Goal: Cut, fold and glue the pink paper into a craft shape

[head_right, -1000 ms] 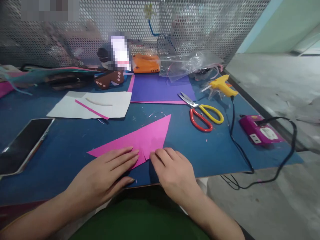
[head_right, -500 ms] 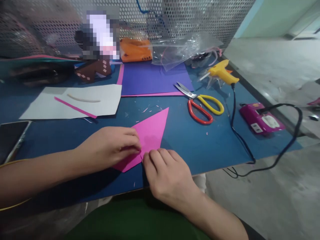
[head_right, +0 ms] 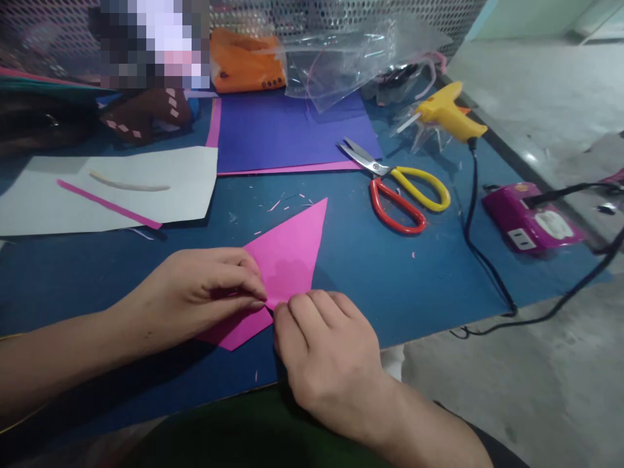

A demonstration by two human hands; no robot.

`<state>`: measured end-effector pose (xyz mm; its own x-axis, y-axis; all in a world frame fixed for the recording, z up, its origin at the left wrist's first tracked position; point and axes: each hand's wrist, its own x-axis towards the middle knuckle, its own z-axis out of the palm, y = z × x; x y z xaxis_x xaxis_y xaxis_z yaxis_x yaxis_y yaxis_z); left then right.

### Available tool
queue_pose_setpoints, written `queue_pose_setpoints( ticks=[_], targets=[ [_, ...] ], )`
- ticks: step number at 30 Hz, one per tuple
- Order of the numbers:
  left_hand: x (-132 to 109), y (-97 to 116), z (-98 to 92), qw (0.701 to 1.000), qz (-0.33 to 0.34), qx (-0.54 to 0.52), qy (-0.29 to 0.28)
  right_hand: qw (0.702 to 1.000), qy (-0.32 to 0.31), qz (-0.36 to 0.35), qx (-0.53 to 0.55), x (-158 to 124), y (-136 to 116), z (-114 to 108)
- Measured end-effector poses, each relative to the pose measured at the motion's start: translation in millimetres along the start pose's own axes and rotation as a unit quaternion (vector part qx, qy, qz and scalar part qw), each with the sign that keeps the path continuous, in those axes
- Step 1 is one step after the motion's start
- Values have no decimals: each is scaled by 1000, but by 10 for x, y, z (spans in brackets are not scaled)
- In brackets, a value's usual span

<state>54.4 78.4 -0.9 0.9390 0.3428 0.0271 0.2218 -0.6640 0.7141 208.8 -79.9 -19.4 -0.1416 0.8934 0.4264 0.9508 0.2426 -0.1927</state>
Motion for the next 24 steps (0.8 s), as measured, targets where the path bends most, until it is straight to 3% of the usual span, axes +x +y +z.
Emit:
queue_pose_setpoints(
  ticks=[5,14,24],
  targets=[
    [-12,-9,9,1000,3,5,5,997,11,61,42,35,-25,10],
    [12,-12,-5,1000,5,-4,-4,999,18,42,10,24,-44,35],
    [7,-36,-25,1000,6,-17,3,980,-44,171,88,116,-41,15]
  ],
)
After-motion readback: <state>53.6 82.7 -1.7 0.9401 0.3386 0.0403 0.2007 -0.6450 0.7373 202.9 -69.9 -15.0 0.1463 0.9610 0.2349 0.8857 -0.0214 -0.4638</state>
